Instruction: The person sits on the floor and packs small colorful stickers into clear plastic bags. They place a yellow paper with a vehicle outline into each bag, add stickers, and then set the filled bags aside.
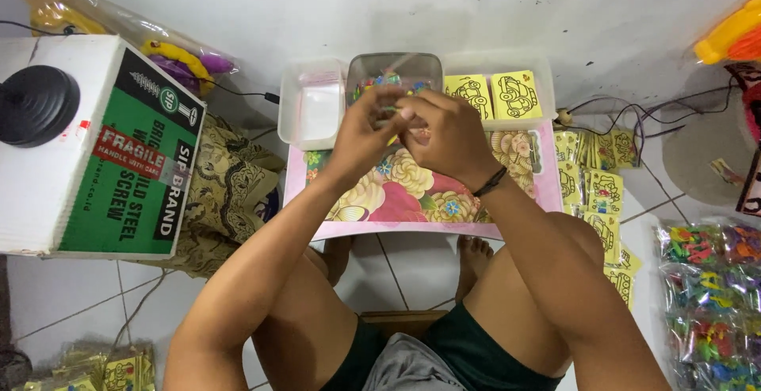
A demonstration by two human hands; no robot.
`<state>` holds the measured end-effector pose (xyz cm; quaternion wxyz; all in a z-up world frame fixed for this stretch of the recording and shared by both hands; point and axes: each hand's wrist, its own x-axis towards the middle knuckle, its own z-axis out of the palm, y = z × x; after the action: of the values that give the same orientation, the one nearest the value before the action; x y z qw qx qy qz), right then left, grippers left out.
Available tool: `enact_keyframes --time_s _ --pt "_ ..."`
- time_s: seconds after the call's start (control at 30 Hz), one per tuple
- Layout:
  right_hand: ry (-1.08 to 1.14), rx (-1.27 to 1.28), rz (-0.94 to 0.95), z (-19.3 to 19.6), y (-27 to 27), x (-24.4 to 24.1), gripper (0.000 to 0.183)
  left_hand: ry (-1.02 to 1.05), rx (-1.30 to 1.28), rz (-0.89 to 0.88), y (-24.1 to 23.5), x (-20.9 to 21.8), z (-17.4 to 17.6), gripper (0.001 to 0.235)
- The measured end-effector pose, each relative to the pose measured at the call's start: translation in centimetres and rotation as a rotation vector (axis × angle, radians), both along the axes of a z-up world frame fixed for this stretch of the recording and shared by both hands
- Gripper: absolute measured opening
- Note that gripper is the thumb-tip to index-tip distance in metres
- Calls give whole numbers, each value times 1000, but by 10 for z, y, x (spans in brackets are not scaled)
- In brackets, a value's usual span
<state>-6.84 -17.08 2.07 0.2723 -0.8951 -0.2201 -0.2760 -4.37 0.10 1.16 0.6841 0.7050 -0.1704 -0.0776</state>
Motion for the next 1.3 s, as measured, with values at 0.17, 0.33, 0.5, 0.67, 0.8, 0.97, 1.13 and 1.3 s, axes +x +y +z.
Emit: enact_keyframes --time_s 0.17,0.33,0.5,0.67,0.8,0.97,1.13,1.3 --pt "47 153 61 2 -18 7 20 -22 -3 -21 -3 8 10 38" --pt "-72 298 -81 17 -29 19 35 27 -36 -101 0 18 5 42" --pt "712 785 288 21 -48 21 64 -147 193 -146 1 16 14 60" --pt "837 908 295 24 -49 28 61 13 112 -195 5 26 -7 58" --pt "829 979 273 18 -48 35 59 233 -8 -330 6 34 -17 51" --pt "833 1000 253 9 -51 43 60 210 11 -322 1 33 -25 20" --pt "763 972 293 -9 -71 53 58 157 -36 -244 -1 31 -33 6" --pt "566 619 -161 -40 -113 70 19 201 -26 -194 4 28 -31 8"
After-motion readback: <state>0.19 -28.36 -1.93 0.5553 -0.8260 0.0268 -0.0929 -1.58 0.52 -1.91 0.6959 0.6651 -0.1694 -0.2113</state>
